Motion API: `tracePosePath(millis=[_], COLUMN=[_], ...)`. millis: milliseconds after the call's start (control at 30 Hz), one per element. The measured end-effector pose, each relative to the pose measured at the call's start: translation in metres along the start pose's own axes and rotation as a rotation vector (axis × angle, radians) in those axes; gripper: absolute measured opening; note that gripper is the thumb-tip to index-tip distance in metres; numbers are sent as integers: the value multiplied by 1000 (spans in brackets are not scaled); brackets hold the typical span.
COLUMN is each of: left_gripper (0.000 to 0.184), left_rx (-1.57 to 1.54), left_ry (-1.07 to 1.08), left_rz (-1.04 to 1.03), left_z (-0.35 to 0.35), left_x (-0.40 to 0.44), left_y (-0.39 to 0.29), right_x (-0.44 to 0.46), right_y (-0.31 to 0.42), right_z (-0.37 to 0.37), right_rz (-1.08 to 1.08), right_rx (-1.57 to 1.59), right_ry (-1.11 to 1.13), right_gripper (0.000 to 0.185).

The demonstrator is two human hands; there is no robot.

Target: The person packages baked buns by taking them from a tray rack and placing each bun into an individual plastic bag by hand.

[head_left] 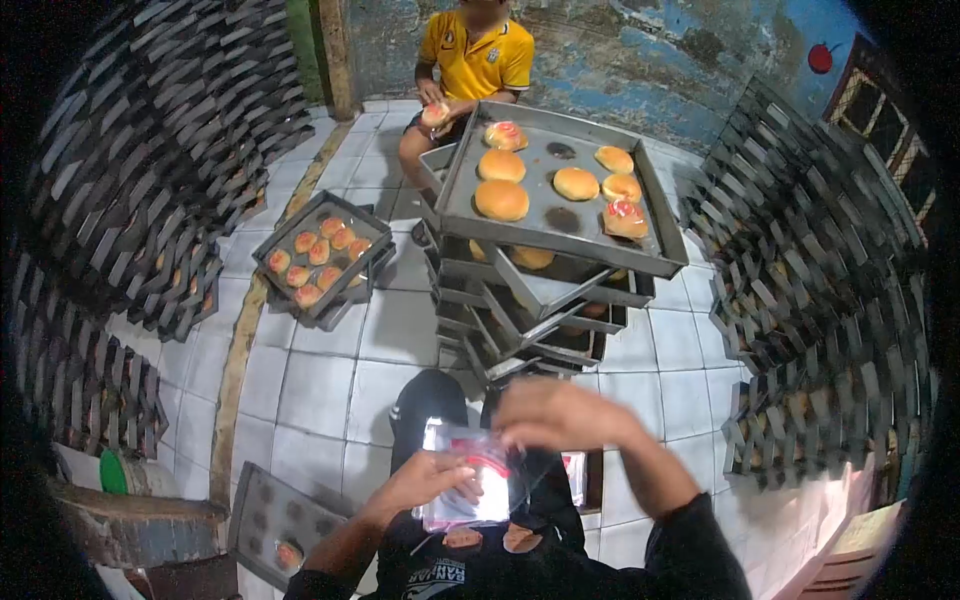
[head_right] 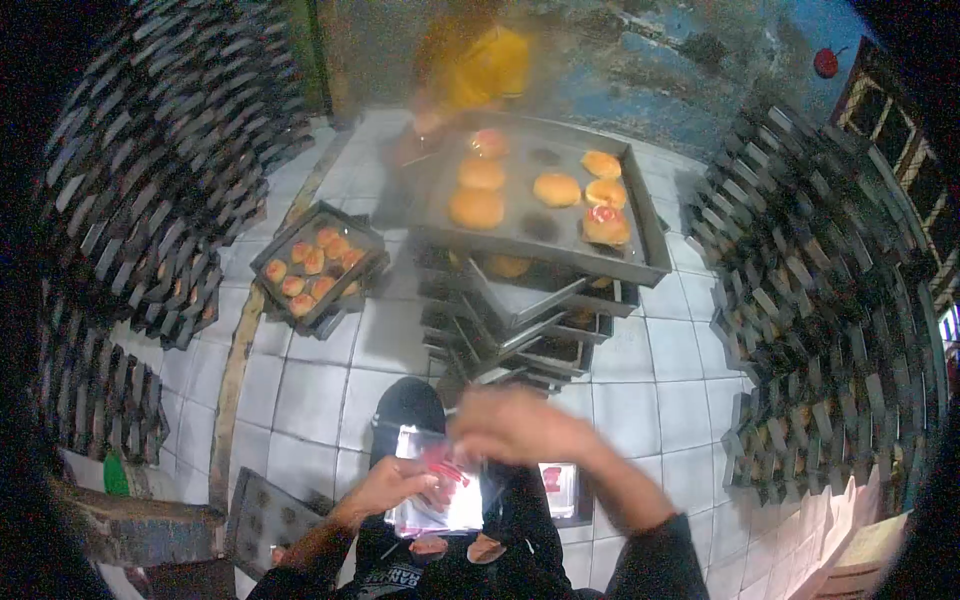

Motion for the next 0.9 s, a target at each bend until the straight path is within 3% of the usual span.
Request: tracePosePath(millis=[33, 67, 100, 133, 200, 300, 400, 433, 533, 600, 733, 800, 867, 900], left_gripper=[24, 22, 18, 18, 19, 20, 23, 24, 28, 28, 27, 27, 29, 31], left_rx=[-3, -11, -81, -193, -422, -559, -581, -565, -577, -732, -863, -1003, -1023, -984], left_ry=[-80, -165, -266, -304, -379, -354, -422, -443, -447, -481, -562, -632, -576, -496], left_rz=[18, 32, -220, -250, -306, -334, -329, -331, -354, -354, -400, -403, -335, -267], left_z=[8, 16, 30, 34, 41, 46, 43, 44, 50, 57, 82, 107, 133, 143], left_x=[4, 9, 21, 25, 32, 46, 40, 45, 50, 53, 48, 63, 88, 101], left_y=[-8, -14, 0, 4, 8, 29, 34, 45, 42, 40, -10, -12, -2, 4], right_x=[22, 41, 56, 78, 111, 138, 159, 157, 155, 143, 101, 81, 65, 59], right_y=[-11, -34, -79, -107, -209, -305, -251, -226, -183, -154, -80, -62, -30, -13], right_z=[43, 85, 116, 151, 191, 187, 166, 163, 149, 150, 140, 87, 17, -18], right_rz=[-71, -22, -223, -493, -668, -900, -905, -836, -712, -628, -369, -346, -474, -343], right_rx=[32, -228, -122, -183, -307, -564, -387, -349, -382, -221, 103, 447, 441, 303], right_ry=[-124, -223, -405, -419, -376, -240, -230, -319, -147, -259, -701, -671, -533, -526], right_gripper=[16, 18, 24, 31, 42, 59, 79, 88, 83, 77, 63, 58, 52, 49])
Point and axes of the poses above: each hand's wrist, its own x-axis towards the middle knuckle, its own z-axis out of the back of the hand, y = z × x, the point moved 4 cm from there along x, towards the middle knuckle, and after that the axes turned 2 degrees about y, right-handed, at the moved point
